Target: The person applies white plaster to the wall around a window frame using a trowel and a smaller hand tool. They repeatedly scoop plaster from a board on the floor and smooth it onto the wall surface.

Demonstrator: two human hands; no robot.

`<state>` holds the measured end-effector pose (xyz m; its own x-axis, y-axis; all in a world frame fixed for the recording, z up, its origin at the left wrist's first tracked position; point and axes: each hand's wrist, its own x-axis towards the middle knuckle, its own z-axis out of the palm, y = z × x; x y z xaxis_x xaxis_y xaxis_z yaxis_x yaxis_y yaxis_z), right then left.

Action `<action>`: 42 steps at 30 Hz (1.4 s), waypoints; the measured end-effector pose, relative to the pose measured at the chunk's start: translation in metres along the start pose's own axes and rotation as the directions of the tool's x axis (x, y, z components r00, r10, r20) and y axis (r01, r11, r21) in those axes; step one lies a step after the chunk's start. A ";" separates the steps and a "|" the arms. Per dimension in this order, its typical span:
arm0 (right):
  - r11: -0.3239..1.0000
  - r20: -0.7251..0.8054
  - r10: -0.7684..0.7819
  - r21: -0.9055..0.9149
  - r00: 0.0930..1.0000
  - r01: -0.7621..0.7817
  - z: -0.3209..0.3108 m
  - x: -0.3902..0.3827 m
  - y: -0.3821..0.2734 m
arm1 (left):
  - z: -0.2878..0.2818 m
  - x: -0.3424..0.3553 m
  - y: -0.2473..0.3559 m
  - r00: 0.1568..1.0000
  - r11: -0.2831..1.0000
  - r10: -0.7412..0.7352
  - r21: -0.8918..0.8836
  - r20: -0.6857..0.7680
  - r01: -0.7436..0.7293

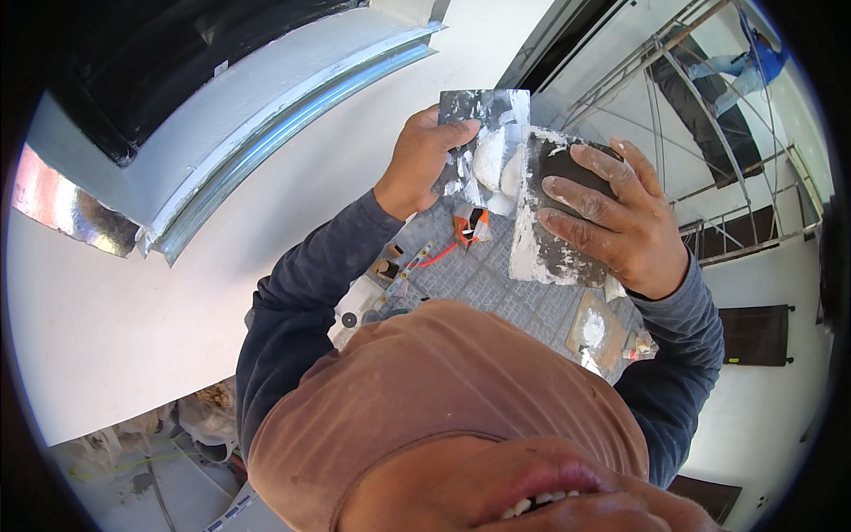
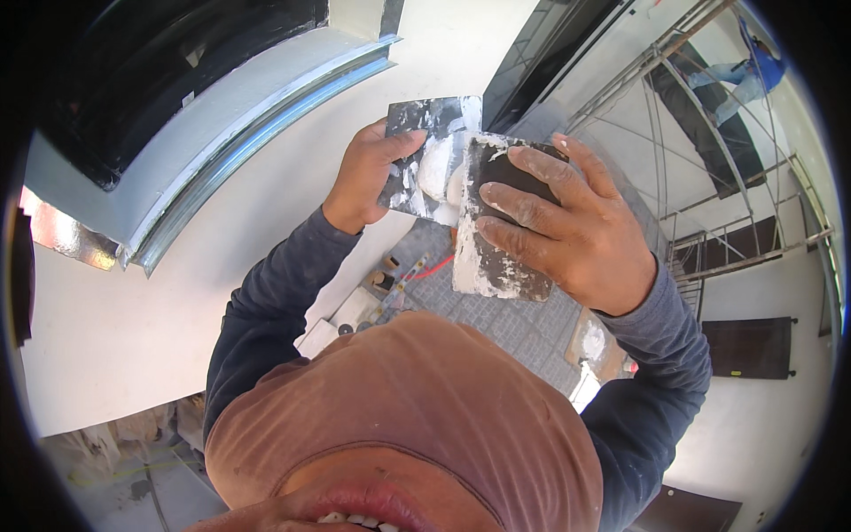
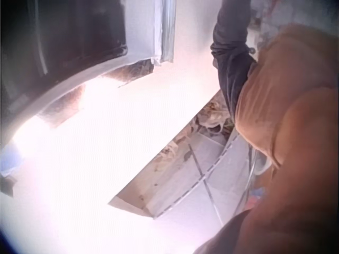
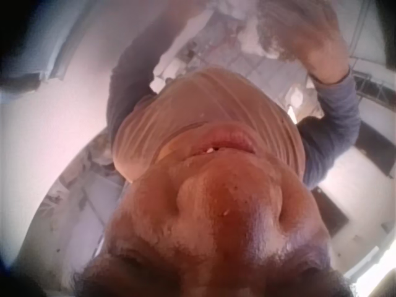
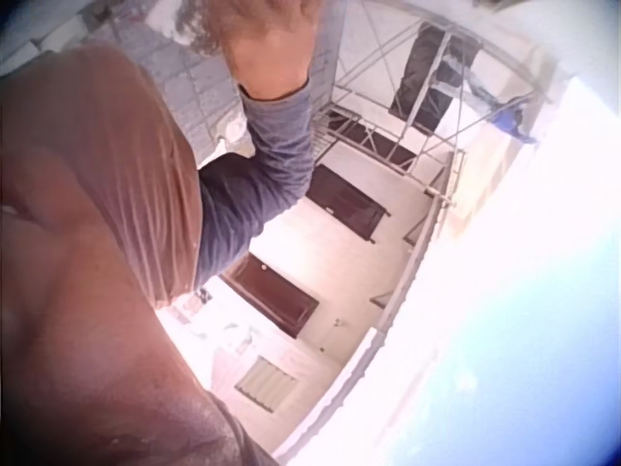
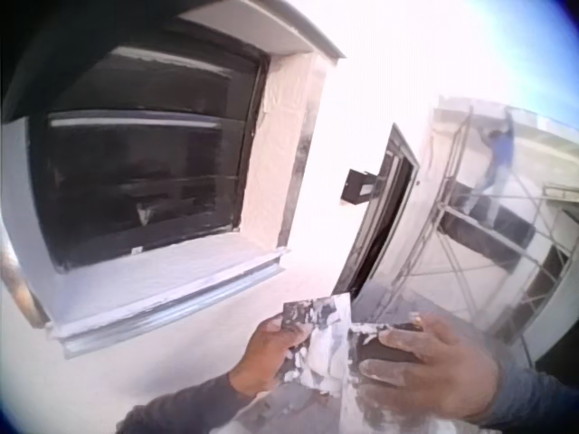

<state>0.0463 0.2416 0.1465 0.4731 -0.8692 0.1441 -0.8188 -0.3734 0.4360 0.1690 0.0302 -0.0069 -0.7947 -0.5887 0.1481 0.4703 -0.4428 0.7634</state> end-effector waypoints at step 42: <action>0.462 -0.305 -0.072 -0.854 0.950 -0.239 -0.079 0.246 0.192 | -0.077 0.034 0.007 0.980 0.835 -0.194 0.520 -0.030 0.181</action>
<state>0.0306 -0.0184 0.3356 0.6072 -0.6996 0.3765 -0.2137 0.3125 0.9255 0.1753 -0.0453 -0.0451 -0.8592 -0.5112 -0.0219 0.0492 -0.1251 0.9909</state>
